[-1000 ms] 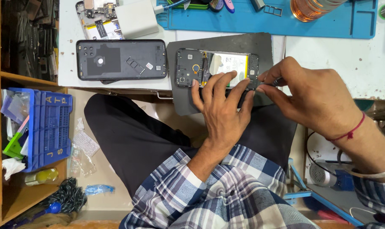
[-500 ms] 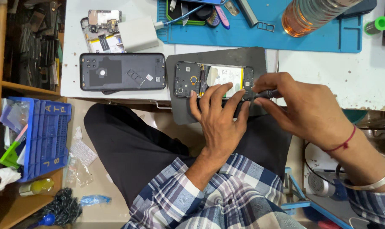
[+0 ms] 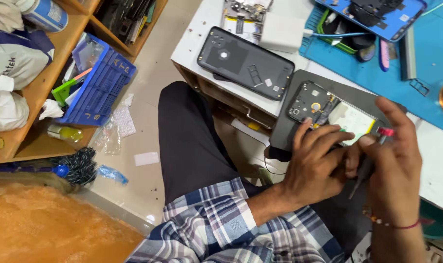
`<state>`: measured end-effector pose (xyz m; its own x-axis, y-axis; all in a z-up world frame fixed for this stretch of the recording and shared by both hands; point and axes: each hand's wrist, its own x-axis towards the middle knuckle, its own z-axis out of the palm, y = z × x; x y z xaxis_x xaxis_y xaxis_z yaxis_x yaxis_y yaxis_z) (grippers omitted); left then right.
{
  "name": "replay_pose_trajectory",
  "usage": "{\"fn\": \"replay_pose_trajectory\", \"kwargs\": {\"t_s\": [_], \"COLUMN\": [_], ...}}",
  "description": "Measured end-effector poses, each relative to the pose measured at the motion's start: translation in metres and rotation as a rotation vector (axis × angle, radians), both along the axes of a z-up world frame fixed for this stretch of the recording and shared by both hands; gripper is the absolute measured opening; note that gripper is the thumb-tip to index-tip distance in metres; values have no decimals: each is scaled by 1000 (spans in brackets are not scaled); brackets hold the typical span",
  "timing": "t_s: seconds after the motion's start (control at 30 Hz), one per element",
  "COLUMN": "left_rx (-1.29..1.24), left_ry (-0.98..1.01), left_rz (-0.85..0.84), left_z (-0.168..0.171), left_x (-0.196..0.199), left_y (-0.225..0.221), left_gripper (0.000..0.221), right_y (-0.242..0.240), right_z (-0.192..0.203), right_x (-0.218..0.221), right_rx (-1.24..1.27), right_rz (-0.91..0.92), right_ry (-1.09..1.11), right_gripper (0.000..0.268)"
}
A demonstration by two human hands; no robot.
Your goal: The person uses a screwdriver to remove screws from the internal frame of a disassembled smartphone. They carefully unscrew multiple fasteners around the battery and camera areas, placing the removed screws on the workbench.
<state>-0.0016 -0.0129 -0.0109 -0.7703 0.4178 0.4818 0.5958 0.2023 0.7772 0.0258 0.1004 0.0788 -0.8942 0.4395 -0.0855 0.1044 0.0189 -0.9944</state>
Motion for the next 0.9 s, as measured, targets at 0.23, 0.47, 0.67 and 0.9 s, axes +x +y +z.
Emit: {"fn": "replay_pose_trajectory", "kwargs": {"t_s": [0.23, 0.47, 0.67, 0.9], "left_rx": [279, 227, 189, 171], "left_ry": [-27, -27, -313, -403], "left_rz": [62, 613, 671, 697], "left_z": [13, 24, 29, 28], "left_x": [-16, -96, -155, -165], "left_y": [-38, -106, -136, -136], "left_gripper": [18, 22, 38, 35], "right_y": [-8, -43, -61, -77], "right_z": [19, 12, -15, -36], "right_x": [-52, -121, -203, -247], "right_rx": [159, 648, 900, 1081], "right_rz": [81, 277, 522, 617], "right_ry": [-122, -137, 107, 316], "right_gripper": [18, 20, 19, 16]}}
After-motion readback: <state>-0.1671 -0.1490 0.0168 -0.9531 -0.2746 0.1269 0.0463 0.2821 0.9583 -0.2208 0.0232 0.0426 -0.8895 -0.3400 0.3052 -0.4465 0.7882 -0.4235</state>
